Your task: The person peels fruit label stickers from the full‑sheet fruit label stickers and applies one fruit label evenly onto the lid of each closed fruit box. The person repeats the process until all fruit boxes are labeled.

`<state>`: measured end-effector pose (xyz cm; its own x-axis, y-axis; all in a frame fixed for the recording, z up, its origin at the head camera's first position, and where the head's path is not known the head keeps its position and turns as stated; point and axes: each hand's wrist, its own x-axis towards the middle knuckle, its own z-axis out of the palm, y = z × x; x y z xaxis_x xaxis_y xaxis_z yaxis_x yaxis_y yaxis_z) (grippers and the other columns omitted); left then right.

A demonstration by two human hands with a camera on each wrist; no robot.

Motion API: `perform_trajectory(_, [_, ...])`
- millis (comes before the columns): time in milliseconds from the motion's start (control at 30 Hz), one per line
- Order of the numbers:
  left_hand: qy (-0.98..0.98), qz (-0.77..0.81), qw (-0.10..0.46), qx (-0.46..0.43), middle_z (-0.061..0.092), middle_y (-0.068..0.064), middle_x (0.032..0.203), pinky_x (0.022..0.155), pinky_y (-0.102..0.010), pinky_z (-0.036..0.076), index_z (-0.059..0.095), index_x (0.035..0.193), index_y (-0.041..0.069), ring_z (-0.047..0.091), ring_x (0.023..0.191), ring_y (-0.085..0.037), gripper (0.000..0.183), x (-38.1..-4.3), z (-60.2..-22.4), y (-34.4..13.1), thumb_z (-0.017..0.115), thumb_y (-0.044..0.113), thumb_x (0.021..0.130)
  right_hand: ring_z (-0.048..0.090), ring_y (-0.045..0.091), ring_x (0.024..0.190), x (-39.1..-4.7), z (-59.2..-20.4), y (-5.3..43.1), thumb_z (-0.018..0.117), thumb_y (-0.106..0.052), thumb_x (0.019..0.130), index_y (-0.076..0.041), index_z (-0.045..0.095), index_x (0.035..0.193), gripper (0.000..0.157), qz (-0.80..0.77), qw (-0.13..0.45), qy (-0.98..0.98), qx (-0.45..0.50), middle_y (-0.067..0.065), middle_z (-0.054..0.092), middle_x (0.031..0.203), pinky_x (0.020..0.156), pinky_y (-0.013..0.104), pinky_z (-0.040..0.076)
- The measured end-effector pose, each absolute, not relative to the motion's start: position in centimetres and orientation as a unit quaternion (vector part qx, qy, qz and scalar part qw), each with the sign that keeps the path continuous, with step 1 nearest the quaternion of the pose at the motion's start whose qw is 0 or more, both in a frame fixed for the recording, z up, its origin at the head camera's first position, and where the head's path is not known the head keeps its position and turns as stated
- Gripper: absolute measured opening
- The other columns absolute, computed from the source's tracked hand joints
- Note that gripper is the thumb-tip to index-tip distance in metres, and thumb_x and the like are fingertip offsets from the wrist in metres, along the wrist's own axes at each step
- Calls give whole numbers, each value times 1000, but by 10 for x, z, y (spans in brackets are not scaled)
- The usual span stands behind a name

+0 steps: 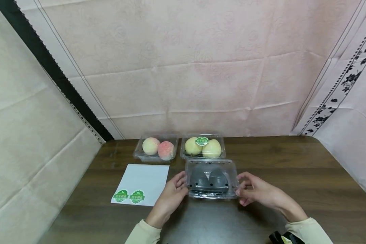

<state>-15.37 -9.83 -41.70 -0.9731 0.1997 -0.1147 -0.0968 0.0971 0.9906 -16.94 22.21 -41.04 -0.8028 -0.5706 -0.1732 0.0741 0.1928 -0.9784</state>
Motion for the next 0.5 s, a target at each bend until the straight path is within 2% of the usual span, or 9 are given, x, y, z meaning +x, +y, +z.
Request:
perform_trajectory(167, [743, 658, 117, 39, 36, -35, 161, 118, -52, 37, 25, 159, -15, 39, 150, -45, 69, -154, -417, -102, 52, -6, 96, 69, 29, 85, -169, -412, 219, 60, 1, 104, 18, 28, 140, 51, -609, 267, 726, -177, 17, 64, 105, 77, 41, 64])
perform_trajectory(500, [752, 643, 137, 49, 39, -35, 160, 120, -53, 36, 25, 158, -17, 38, 150, -44, 68, -155, -413, -104, 52, -6, 96, 68, 30, 85, -165, -411, 217, 61, 0, 103, 18, 31, 137, 49, -597, 256, 739, -180, 15, 64, 103, 76, 40, 63])
